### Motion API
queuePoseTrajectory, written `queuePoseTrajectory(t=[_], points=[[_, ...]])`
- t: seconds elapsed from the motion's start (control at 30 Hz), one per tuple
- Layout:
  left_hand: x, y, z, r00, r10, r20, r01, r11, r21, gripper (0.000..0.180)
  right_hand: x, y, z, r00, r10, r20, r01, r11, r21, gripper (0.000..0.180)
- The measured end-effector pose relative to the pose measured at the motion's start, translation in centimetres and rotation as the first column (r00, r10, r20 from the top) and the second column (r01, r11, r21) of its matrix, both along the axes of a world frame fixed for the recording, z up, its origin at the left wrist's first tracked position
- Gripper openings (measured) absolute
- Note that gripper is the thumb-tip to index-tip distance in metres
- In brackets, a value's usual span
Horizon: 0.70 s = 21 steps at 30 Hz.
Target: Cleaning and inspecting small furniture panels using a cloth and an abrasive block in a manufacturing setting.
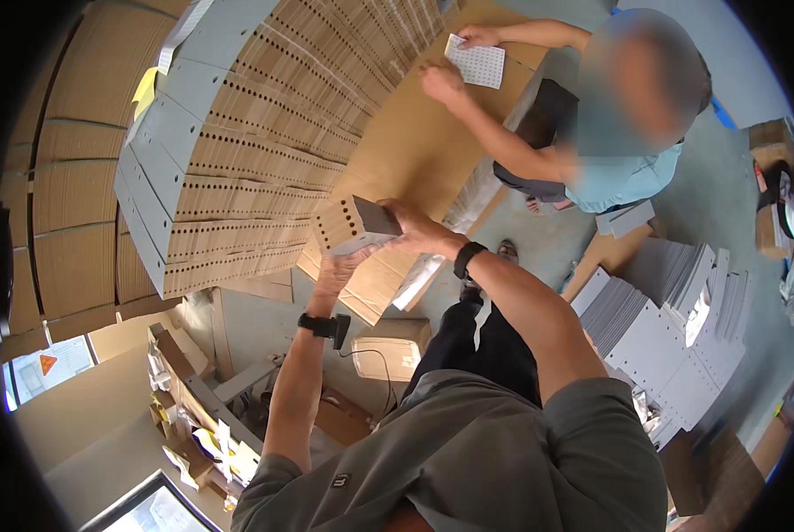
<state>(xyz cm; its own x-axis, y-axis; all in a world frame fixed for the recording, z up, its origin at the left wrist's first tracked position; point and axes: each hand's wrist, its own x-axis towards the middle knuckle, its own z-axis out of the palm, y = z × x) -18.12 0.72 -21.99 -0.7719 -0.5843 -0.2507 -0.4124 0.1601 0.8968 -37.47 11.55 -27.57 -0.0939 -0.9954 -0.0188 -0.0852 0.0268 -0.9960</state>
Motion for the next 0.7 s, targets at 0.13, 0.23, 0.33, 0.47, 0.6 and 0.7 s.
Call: queuePoseTrajectory(t=[0.13,0.23,0.33,0.47,0.6,0.7], points=[[-1.6,4.0,0.0,0.972,0.102,-0.213,-0.014,0.925,0.378,0.052,0.1,5.0,-0.2,0.999,-0.05,0.006,0.051,0.999,-0.011,0.076],[-5.2,8.0,3.3,0.937,0.162,-0.309,0.053,0.809,0.585,0.053,-1.7,10.1,4.6,0.967,-0.084,0.241,0.022,0.969,0.246,0.085],[-8.1,11.3,2.1,0.948,0.103,-0.301,0.13,0.738,0.662,0.058,-2.8,15.5,3.9,0.943,-0.195,0.268,0.137,0.966,0.22,0.087],[-12.4,14.8,0.9,0.93,-0.115,-0.348,0.296,0.795,0.529,0.064,-3.9,22.0,5.5,0.884,-0.395,0.252,0.304,0.893,0.331,0.091],[-17.8,19.8,0.9,0.876,-0.375,-0.304,0.475,0.786,0.397,0.059,-4.1,28.8,6.9,0.646,-0.624,0.441,0.527,0.782,0.334,0.091],[-21.0,24.6,4.0,0.794,-0.529,-0.301,0.608,0.699,0.376,0.063,-4.6,34.4,7.0,0.591,-0.687,0.422,0.565,0.727,0.391,0.088]])
